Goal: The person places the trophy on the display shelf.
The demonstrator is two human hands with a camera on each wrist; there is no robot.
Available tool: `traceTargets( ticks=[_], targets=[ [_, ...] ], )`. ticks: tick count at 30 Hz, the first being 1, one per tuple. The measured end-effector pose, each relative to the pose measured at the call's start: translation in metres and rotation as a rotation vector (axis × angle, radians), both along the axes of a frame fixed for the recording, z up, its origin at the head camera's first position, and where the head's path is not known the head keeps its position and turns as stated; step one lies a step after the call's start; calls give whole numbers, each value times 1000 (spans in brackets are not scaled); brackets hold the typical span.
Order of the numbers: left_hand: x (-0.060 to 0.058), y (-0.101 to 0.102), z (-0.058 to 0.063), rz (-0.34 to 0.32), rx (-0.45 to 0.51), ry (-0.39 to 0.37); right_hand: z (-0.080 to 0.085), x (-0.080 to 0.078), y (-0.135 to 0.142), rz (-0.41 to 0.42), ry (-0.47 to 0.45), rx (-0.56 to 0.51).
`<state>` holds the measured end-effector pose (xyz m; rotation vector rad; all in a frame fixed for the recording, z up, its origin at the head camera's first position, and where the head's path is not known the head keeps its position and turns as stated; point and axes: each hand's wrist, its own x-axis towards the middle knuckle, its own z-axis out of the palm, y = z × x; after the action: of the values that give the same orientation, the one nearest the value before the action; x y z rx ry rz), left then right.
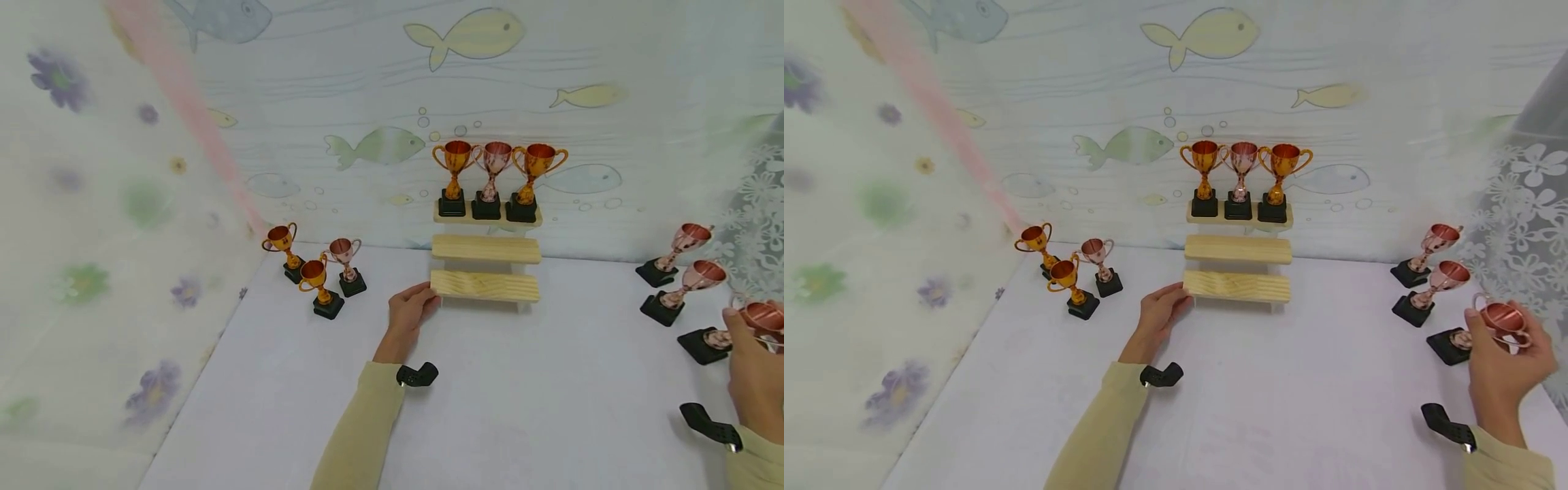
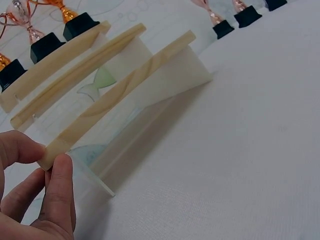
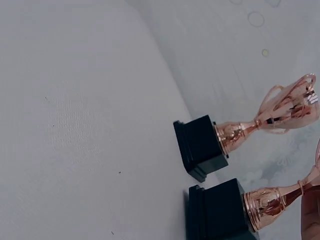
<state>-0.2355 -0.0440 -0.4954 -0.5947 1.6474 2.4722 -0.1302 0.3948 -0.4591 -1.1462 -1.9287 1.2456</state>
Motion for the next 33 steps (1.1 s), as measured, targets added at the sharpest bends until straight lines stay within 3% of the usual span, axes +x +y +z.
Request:
traceTargets(
  ticks=[2,5,10,15,19,25,28,33],
  targets=[
    [1,1,0,-2,0,-1,3,7,0,5,-75,20],
    [1,1,0,-2,-1,-4,6,12,2,22,-96,5],
    [1,0,-1,0,2,2,10,19,-4,36,-11,-74],
    [0,1,-2,-4,7,7,21,28,-19,66,28,-71],
    [0,1,-3,-6,9,6,27,31,-30,134,121,60],
    [0,1,-1,5,26,10,26,27,-45,347,318,367],
    [0,1,-1,5,35,15,29,24,-53,421,379,399],
    [1,1,-2,4,35,11,32,14,-69,497,436,359]
  ],
)
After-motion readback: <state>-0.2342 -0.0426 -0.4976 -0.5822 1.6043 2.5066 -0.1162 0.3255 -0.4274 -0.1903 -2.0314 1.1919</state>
